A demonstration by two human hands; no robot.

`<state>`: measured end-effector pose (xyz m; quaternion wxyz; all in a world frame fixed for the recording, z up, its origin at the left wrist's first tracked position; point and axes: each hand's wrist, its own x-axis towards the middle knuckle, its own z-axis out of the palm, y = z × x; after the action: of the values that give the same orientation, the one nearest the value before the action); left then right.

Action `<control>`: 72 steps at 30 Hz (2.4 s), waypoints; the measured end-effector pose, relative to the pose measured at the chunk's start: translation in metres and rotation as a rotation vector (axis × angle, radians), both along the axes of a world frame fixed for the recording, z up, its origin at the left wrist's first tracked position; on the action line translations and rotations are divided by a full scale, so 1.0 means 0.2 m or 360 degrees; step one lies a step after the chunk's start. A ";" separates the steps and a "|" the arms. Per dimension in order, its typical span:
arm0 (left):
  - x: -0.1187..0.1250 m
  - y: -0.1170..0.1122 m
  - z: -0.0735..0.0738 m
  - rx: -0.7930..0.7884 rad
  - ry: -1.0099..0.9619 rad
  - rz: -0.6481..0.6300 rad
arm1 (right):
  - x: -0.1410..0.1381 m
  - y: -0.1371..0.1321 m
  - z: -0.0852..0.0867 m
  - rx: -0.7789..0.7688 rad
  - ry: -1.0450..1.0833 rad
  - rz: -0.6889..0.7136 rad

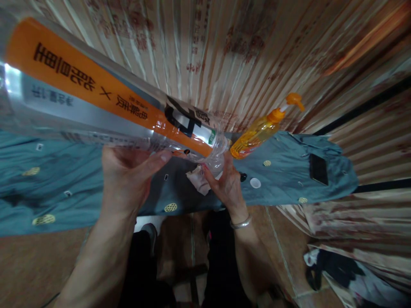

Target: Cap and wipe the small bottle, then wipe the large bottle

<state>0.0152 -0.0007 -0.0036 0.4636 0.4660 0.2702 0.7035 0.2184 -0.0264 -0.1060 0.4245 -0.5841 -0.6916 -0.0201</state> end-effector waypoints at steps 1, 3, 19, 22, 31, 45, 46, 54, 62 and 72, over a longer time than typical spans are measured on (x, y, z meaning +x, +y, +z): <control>0.00 0.00 0.00 0.0005 -0.0007 -0.0009 | 0.00 0.00 0.00 -0.0018 0.0002 0.0006; 0.01 0.00 0.00 0.0017 -0.0016 -0.0018 | 0.00 0.00 -0.01 -0.0038 0.0007 0.0006; 0.01 0.03 0.00 0.0072 -0.0013 -0.0013 | 0.01 0.00 -0.02 -0.0051 -0.0010 -0.0048; 0.01 0.03 0.00 0.0087 -0.0012 0.0013 | 0.01 0.00 -0.02 -0.0037 -0.0020 -0.0048; 0.01 0.03 0.00 0.0100 0.0008 0.0003 | 0.01 0.00 -0.02 -0.0002 -0.0033 -0.0037; 0.02 0.03 0.00 0.0111 -0.0012 0.0099 | 0.01 0.00 -0.02 -0.0117 0.0004 -0.0047; 0.02 0.03 0.00 0.0121 -0.0022 0.0094 | 0.01 0.00 -0.01 -0.0119 0.0001 -0.0048; 0.02 0.04 -0.02 0.0138 0.0013 0.0088 | 0.01 0.00 -0.02 -0.0049 0.0035 -0.0024; 0.02 0.03 0.00 0.0099 0.0040 0.0145 | 0.01 0.00 -0.02 -0.0062 0.0009 -0.0018; 0.05 0.02 0.03 0.0093 0.0018 0.0019 | 0.01 0.00 -0.01 -0.0137 0.0020 0.0003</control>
<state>0.0254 0.0032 0.0032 0.4440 0.4815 0.2550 0.7113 0.2213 -0.0271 -0.1081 0.4033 -0.6012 -0.6898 0.0137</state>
